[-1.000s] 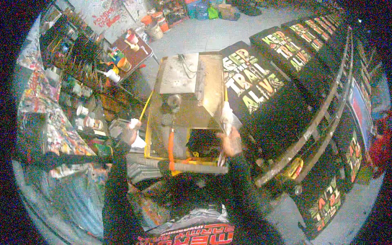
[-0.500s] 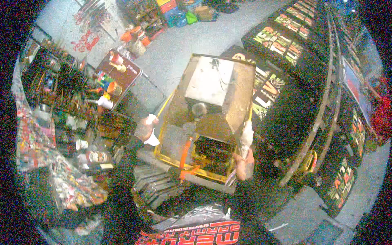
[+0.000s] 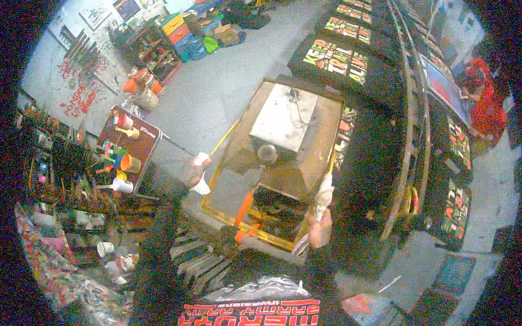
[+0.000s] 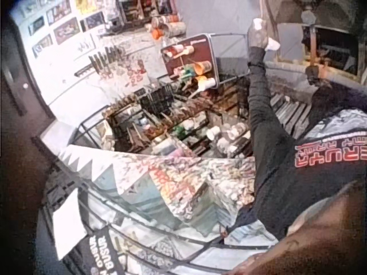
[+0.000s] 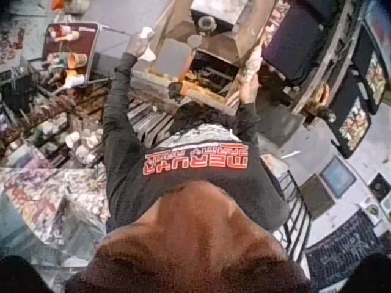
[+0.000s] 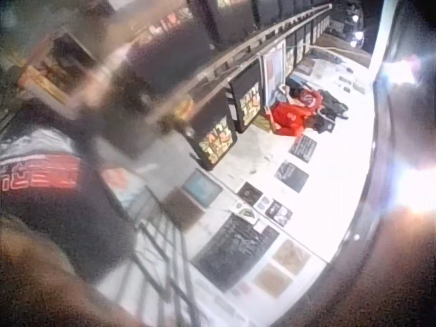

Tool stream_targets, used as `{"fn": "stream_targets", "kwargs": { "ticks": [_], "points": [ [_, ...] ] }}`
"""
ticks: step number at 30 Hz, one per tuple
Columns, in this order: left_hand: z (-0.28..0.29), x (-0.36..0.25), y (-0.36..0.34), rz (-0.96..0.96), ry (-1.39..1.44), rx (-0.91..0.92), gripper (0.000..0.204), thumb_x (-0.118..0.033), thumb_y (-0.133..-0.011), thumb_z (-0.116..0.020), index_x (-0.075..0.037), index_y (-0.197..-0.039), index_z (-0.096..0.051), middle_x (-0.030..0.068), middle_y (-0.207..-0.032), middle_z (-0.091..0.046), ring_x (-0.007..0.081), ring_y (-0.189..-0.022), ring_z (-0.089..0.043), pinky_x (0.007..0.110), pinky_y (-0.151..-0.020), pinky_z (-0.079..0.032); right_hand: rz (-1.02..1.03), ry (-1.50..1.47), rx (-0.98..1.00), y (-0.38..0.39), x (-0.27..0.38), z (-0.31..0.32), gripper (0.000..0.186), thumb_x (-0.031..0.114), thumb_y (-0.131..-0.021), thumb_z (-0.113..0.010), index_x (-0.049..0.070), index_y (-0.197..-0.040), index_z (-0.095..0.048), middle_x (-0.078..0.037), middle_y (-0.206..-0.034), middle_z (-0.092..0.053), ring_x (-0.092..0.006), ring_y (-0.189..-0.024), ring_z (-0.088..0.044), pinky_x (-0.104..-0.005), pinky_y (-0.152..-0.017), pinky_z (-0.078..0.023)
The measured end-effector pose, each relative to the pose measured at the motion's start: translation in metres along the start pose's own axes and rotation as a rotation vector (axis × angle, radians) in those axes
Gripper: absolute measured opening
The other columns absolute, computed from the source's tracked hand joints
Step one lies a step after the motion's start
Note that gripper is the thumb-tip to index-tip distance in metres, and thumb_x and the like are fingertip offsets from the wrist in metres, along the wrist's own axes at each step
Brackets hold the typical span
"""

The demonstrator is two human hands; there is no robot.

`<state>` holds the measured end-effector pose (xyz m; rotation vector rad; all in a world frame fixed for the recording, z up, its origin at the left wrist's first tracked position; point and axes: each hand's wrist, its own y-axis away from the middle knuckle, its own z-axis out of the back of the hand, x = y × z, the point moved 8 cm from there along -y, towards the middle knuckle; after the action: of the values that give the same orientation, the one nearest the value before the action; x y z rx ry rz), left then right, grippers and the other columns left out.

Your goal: The person moves a flash dryer over T-shirts mounted on a screen printing carousel to cure the ink, using their hands to position the dryer and smooth the fabric.

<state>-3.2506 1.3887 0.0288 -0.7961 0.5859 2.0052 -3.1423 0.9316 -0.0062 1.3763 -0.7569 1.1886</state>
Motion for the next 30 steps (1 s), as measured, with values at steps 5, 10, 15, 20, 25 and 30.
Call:
{"fn": "stream_targets", "kwargs": {
  "ticks": [5, 10, 15, 20, 25, 30],
  "points": [
    [0.009, -0.011, -0.001, 0.055, 0.012, 0.035, 0.034, -0.036, -0.091, -0.054, -0.002, -0.09, -0.058, 0.0178, -0.074, -0.06, 0.0334, -0.068, -0.06, 0.041, -0.062, -0.046, 0.001, 0.035, -0.029, 0.002, 0.001, -0.002, 0.029, 0.003, -0.075, -0.061, 0.006, -0.101, -0.05, 0.0, -0.068, -0.052, -0.0068, -0.045, -0.041, -0.0232, -0.041, -0.032],
    [0.014, -0.037, 0.006, 0.168, -0.041, 0.065, 0.038, -0.039, -0.091, -0.054, -0.001, -0.094, -0.058, 0.0175, -0.078, -0.062, 0.0333, -0.072, -0.061, 0.04, -0.064, -0.046, -0.161, -0.129, -0.069, 0.015, 0.028, -0.011, 0.027, 0.001, -0.077, -0.062, 0.006, -0.101, -0.051, 0.001, -0.065, -0.051, -0.0061, -0.044, -0.041, -0.0235, -0.04, -0.032],
    [0.015, -0.041, 0.01, 0.151, 0.098, 0.033, 0.038, -0.038, -0.091, -0.057, 0.0, -0.094, -0.06, 0.0157, -0.08, -0.064, 0.0252, -0.074, -0.063, 0.036, -0.067, -0.047, -0.144, 0.126, -0.089, 0.013, 0.024, 0.004, 0.026, 0.002, -0.078, -0.063, 0.005, -0.101, -0.052, 0.0, -0.062, -0.05, -0.0082, -0.043, -0.044, -0.0244, -0.04, -0.035],
    [0.003, -0.024, 0.009, 0.184, 0.266, 0.05, 0.035, -0.035, -0.09, -0.059, -0.001, -0.094, -0.061, 0.012, -0.078, -0.064, 0.0196, -0.072, -0.061, 0.034, -0.068, -0.047, -0.144, 0.148, -0.097, 0.011, 0.02, 0.011, 0.026, 0.009, -0.079, -0.064, 0.005, -0.103, -0.056, -0.001, -0.07, -0.056, -0.0097, -0.055, -0.05, -0.0257, -0.049, -0.04],
    [-0.008, 0.004, 0.007, 0.163, 0.443, 0.026, 0.032, -0.032, -0.09, -0.06, -0.001, -0.093, -0.061, 0.007, -0.077, -0.063, 0.0153, -0.072, -0.058, 0.033, -0.068, -0.046, -0.203, 0.269, -0.085, 0.01, 0.007, 0.017, 0.029, 0.014, -0.077, -0.067, 0.003, -0.104, -0.062, -0.006, -0.091, -0.066, -0.0166, -0.082, -0.06, -0.0316, -0.077, -0.048],
    [-0.008, 0.009, 0.009, 0.126, 0.565, 0.025, 0.03, -0.032, -0.091, -0.059, -0.002, -0.095, -0.061, 0.0023, -0.072, -0.059, 0.0119, -0.069, -0.055, 0.029, -0.064, -0.045, -0.157, 0.296, -0.065, 0.01, 0.018, 0.015, 0.032, 0.017, -0.076, -0.068, 0.002, -0.103, -0.062, -0.007, -0.091, -0.067, -0.0167, -0.082, -0.061, -0.0318, -0.077, -0.048]
  ]
}}
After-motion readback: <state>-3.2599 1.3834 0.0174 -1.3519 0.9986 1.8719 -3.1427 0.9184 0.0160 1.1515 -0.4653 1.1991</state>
